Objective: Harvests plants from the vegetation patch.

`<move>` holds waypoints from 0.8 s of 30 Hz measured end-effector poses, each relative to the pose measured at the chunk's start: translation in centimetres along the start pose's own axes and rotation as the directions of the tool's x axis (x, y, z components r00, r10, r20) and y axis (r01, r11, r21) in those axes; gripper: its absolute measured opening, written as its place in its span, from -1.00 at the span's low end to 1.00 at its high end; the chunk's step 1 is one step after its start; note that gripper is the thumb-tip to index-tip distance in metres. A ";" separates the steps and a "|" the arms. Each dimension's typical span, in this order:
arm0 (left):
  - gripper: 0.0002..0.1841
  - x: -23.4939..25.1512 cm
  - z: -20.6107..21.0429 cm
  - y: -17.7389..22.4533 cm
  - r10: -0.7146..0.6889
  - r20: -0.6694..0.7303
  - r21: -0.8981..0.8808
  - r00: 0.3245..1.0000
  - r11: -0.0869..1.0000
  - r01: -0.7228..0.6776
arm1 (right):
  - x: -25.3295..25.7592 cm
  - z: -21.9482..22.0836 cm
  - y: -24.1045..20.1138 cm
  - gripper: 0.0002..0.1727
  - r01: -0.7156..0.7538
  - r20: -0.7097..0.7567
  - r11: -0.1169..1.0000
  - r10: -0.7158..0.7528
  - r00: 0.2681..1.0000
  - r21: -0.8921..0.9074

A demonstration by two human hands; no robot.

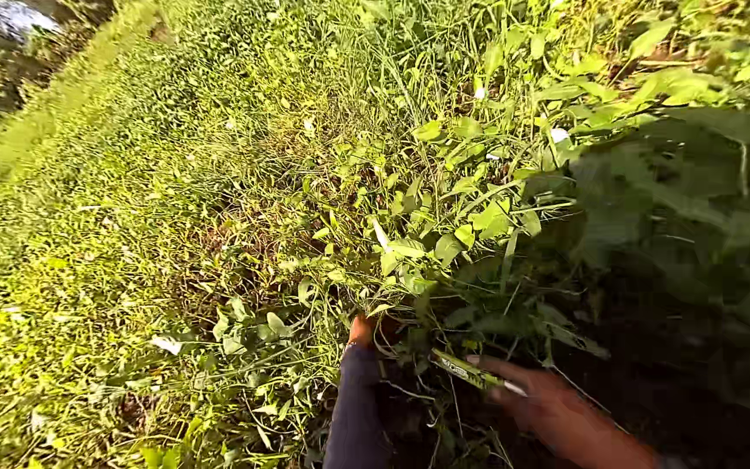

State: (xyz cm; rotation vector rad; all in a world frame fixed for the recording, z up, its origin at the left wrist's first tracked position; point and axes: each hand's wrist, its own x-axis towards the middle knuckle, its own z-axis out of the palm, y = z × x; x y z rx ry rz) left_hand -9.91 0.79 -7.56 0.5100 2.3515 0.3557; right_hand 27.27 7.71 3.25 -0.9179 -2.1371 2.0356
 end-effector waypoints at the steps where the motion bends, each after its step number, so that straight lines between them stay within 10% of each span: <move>1: -0.57 0.1 -0.1 0.0 -0.011 0.011 -0.038 1.000 0.999 0.012 | 2.2 0.5 -0.9 -0.47 -0.034 0.037 0.998 0.036 0.999 -0.057; 9: -0.47 1.1 1.2 -1.3 0.006 -0.079 -0.183 0.997 0.983 -0.020 | 11.9 6.1 -2.3 -0.48 -0.201 -0.156 0.948 0.166 0.974 -0.248; 24: -0.36 0.9 1.3 -1.2 0.050 -0.120 -0.271 0.992 0.959 -0.081 | 15.8 5.6 -2.2 -0.46 -0.304 -0.026 0.866 0.320 0.947 -0.396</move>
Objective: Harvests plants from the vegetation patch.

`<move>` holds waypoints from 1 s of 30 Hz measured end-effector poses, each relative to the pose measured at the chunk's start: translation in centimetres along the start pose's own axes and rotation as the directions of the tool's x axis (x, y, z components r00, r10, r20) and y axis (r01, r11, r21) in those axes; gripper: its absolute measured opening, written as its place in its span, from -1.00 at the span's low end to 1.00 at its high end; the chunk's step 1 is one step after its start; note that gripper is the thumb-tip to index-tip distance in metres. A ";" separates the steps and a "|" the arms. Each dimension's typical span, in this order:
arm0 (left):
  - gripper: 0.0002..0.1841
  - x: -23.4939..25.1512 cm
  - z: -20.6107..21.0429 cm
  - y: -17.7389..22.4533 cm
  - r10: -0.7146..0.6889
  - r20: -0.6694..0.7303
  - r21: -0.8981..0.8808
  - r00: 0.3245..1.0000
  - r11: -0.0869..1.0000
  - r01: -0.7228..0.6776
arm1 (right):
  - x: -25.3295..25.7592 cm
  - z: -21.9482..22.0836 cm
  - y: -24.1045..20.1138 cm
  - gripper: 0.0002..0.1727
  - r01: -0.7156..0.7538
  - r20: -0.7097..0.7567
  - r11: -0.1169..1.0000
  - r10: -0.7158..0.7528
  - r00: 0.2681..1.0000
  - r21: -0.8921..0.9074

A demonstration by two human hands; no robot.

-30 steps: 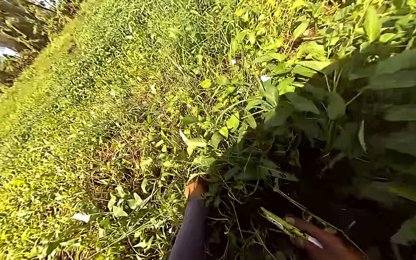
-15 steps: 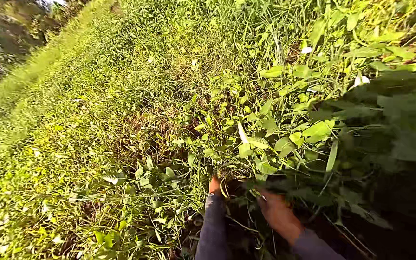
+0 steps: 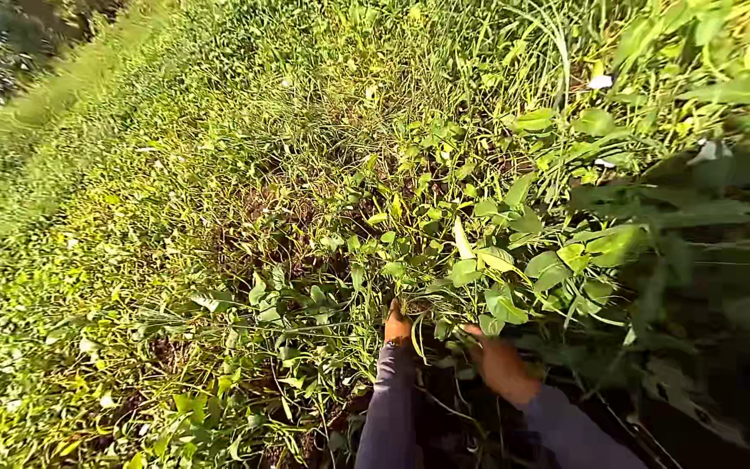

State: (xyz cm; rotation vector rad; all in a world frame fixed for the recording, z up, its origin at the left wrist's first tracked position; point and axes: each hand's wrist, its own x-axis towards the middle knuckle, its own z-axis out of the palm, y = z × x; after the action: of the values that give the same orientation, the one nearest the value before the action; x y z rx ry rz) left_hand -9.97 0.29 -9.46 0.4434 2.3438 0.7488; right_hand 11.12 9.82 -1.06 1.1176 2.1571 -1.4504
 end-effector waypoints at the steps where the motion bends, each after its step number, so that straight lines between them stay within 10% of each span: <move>1: -0.34 -0.3 -0.2 0.4 -0.027 0.005 0.005 1.000 1.000 0.027 | -0.4 -0.3 0.2 -0.46 -0.003 0.008 1.000 0.003 1.000 -0.002; 10: -0.43 1.5 1.2 -2.0 0.013 -0.048 -0.058 0.999 0.998 -0.016 | -0.1 1.6 0.2 -0.47 0.054 -0.164 0.990 -0.031 0.986 0.134; 17: -0.40 0.5 0.7 -0.3 -0.036 -0.052 0.046 0.998 0.998 0.038 | -1.1 -0.8 0.1 -0.47 0.016 0.002 1.000 -0.016 1.000 -0.015; 24: -0.36 1.7 1.0 -1.6 0.002 -0.035 0.055 0.999 0.998 0.000 | -10.3 -4.3 9.4 -0.48 0.153 -0.157 0.941 -0.109 0.982 0.302; 30: -0.63 -1.2 -0.5 3.8 0.009 0.122 0.489 0.992 0.870 -0.068 | -16.0 -3.6 13.2 -0.43 0.173 -0.262 0.873 -0.054 0.964 0.457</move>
State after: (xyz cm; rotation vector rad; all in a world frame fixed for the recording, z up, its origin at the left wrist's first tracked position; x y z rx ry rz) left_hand -8.92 2.48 -6.30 0.7324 2.4049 0.1175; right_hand 31.88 8.53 2.19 1.4112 2.1043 -2.0787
